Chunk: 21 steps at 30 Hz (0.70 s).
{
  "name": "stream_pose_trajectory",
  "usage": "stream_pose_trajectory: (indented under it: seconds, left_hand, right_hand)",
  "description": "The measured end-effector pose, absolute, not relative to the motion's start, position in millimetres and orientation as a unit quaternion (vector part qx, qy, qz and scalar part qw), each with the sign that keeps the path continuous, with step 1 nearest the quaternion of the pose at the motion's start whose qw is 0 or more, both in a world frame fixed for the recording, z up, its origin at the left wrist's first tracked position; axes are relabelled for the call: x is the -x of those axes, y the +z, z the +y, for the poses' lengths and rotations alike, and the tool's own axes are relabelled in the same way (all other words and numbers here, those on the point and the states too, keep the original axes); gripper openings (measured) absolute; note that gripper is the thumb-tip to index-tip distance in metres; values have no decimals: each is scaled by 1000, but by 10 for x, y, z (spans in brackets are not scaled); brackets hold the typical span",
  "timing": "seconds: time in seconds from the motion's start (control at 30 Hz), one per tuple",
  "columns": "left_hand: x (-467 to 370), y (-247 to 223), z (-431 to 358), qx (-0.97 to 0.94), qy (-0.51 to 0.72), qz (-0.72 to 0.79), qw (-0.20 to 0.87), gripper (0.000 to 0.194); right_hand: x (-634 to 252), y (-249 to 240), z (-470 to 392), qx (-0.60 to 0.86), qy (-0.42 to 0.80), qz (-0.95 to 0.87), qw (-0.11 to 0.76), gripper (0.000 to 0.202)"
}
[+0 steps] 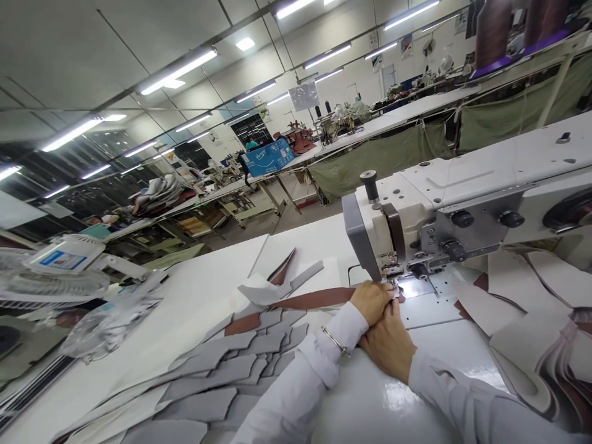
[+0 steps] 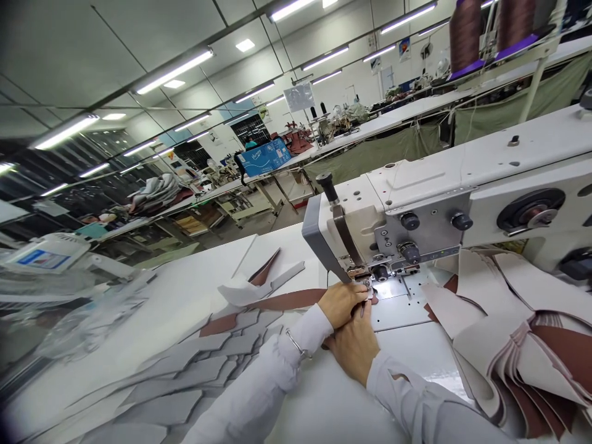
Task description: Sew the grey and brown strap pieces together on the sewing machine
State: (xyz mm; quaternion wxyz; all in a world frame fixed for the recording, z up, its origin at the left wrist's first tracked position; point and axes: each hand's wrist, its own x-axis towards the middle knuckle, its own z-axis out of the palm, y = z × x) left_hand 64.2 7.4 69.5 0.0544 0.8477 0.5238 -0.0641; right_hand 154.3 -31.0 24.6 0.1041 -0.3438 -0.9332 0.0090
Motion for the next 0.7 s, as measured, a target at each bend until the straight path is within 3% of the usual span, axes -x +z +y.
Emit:
stream_pose_trajectory:
  seconds: [0.43,0.7]
  left_hand:
    - [-613,651,43,-850,-44,521,68,28]
    - [-601,603,70,-840,-43,537,70,34]
  right_hand:
    - [-1531,119,-357,262,28,-950,166,35]
    - [-1537,164,-334,275,37,-949,151,40]
